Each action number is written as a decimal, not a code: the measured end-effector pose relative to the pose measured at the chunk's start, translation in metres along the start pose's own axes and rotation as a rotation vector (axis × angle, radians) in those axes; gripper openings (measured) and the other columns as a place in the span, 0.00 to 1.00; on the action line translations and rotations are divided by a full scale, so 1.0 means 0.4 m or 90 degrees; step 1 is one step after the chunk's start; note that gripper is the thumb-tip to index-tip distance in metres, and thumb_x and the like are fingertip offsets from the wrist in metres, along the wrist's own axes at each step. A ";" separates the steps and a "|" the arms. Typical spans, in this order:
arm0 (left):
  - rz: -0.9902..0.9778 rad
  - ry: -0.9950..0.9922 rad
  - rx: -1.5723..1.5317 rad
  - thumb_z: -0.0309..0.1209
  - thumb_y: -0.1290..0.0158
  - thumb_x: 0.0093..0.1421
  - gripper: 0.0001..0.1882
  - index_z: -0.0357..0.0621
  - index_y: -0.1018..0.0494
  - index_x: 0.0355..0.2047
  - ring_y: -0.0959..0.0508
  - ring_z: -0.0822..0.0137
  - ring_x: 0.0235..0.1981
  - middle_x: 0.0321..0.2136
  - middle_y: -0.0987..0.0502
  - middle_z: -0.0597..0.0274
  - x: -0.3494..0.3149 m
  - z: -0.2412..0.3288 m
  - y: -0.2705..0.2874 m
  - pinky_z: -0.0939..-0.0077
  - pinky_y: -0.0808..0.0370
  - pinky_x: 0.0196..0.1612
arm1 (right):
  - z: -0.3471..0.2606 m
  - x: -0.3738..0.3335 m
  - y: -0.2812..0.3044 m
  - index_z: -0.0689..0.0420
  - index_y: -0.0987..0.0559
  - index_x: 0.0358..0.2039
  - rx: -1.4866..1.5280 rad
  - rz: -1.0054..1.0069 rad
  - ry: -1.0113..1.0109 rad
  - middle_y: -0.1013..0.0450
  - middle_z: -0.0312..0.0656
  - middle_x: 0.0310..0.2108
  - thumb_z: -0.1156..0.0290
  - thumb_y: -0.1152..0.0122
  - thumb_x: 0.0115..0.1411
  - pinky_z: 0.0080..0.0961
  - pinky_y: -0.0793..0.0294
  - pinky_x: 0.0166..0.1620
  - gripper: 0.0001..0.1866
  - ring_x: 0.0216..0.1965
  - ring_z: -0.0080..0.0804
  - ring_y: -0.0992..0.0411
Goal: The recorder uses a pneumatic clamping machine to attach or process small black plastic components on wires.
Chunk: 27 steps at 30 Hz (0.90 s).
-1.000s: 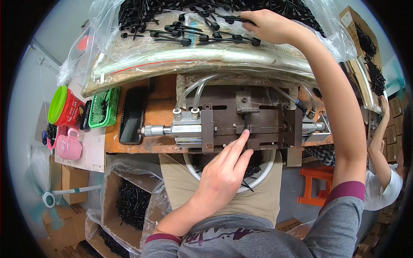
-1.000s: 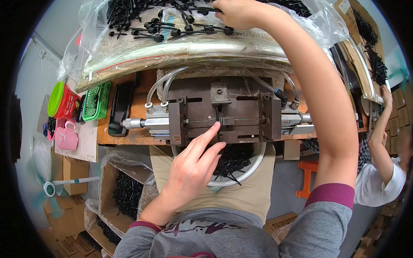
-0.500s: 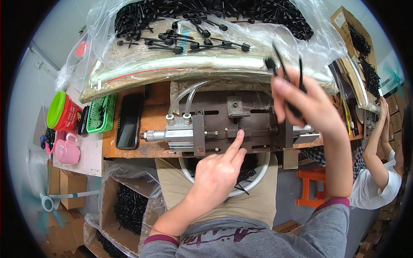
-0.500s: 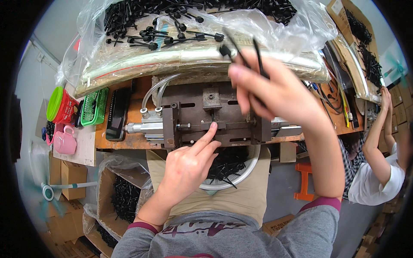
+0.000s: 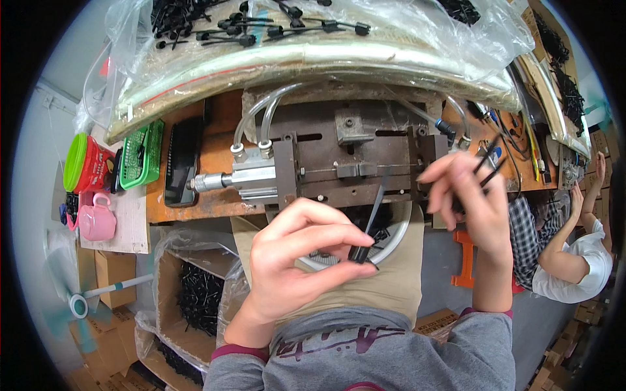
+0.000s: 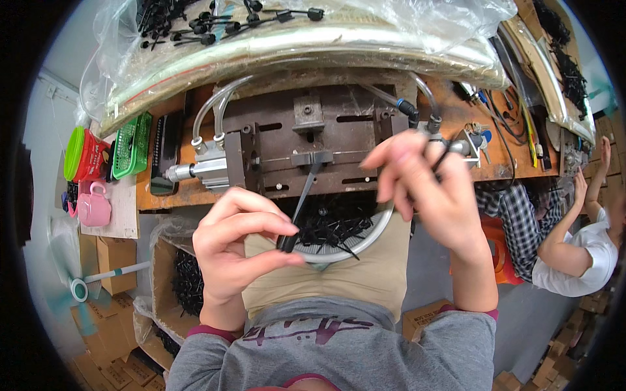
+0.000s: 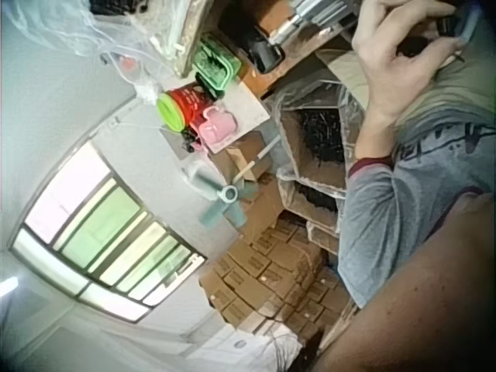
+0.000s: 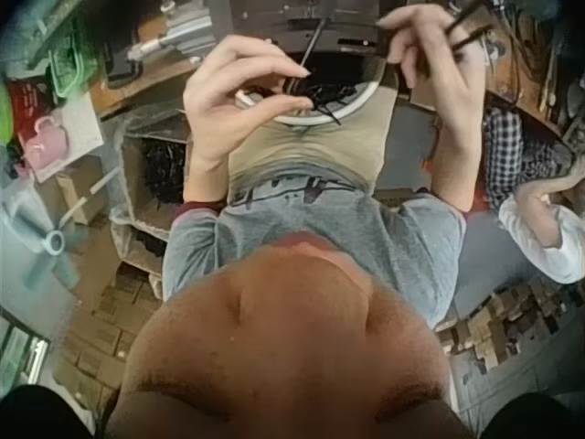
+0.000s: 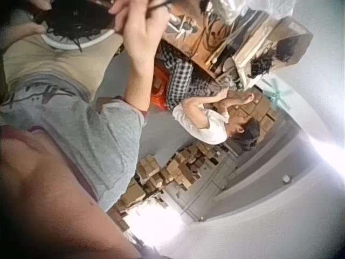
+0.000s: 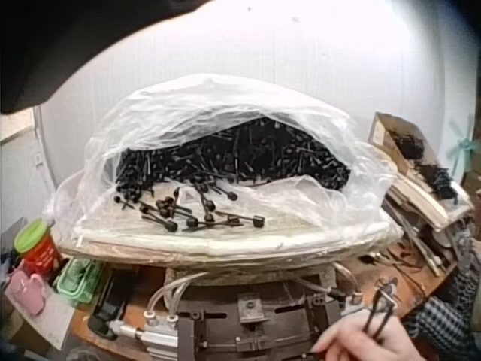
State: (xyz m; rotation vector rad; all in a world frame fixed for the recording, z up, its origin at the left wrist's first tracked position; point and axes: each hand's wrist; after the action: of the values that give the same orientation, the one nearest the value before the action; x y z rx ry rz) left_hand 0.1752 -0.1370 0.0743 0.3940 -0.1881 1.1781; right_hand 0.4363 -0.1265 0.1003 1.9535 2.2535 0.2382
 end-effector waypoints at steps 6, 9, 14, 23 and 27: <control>0.038 -0.150 0.465 0.26 0.33 0.43 0.15 0.40 0.21 0.33 0.19 0.62 0.34 0.49 0.21 0.54 0.001 -0.095 -0.082 0.71 0.23 0.37 | 0.022 -0.022 -0.091 0.62 0.26 0.28 0.222 -0.023 -0.012 0.23 0.47 0.25 0.52 0.68 0.75 0.17 0.31 0.26 0.31 0.22 0.25 0.26; 0.030 -0.140 0.534 0.28 0.34 0.45 0.14 0.40 0.21 0.33 0.19 0.65 0.29 0.48 0.20 0.56 0.005 -0.104 -0.097 0.74 0.24 0.35 | 0.027 -0.036 -0.117 0.62 0.25 0.27 0.222 0.053 -0.002 0.26 0.43 0.22 0.50 0.73 0.75 0.17 0.33 0.26 0.35 0.21 0.24 0.28; 0.017 -0.132 0.548 0.29 0.33 0.46 0.14 0.41 0.20 0.34 0.20 0.68 0.27 0.48 0.19 0.59 0.026 -0.100 -0.086 0.77 0.26 0.31 | 0.044 -0.062 -0.109 0.62 0.24 0.27 0.191 0.023 -0.072 0.33 0.36 0.17 0.47 0.75 0.74 0.16 0.39 0.22 0.36 0.16 0.20 0.35; 0.003 -0.208 0.281 0.27 0.32 0.44 0.16 0.41 0.19 0.35 0.19 0.67 0.27 0.37 0.18 0.60 0.016 -0.055 -0.092 0.75 0.24 0.30 | 0.081 -0.061 -0.160 0.57 0.29 0.26 0.244 0.030 -0.125 0.37 0.29 0.19 0.55 0.62 0.75 0.15 0.42 0.24 0.24 0.20 0.14 0.39; -0.034 -0.217 0.242 0.24 0.33 0.44 0.15 0.39 0.20 0.34 0.19 0.63 0.28 0.31 0.21 0.60 0.017 -0.048 -0.086 0.73 0.23 0.29 | 0.083 -0.033 -0.162 0.56 0.27 0.28 0.240 -0.150 -0.169 0.36 0.27 0.22 0.54 0.63 0.75 0.16 0.40 0.31 0.25 0.26 0.13 0.41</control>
State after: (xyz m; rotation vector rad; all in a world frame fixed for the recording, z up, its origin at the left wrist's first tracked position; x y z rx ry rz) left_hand 0.2085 -0.1347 0.0520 0.9315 -0.2474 1.0880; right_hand 0.3827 -0.1480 0.0539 1.7157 2.4433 -0.4772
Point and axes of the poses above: each hand's wrist, its own x-axis towards the middle knuckle, its own y-axis out of the back of the hand, z = x × y
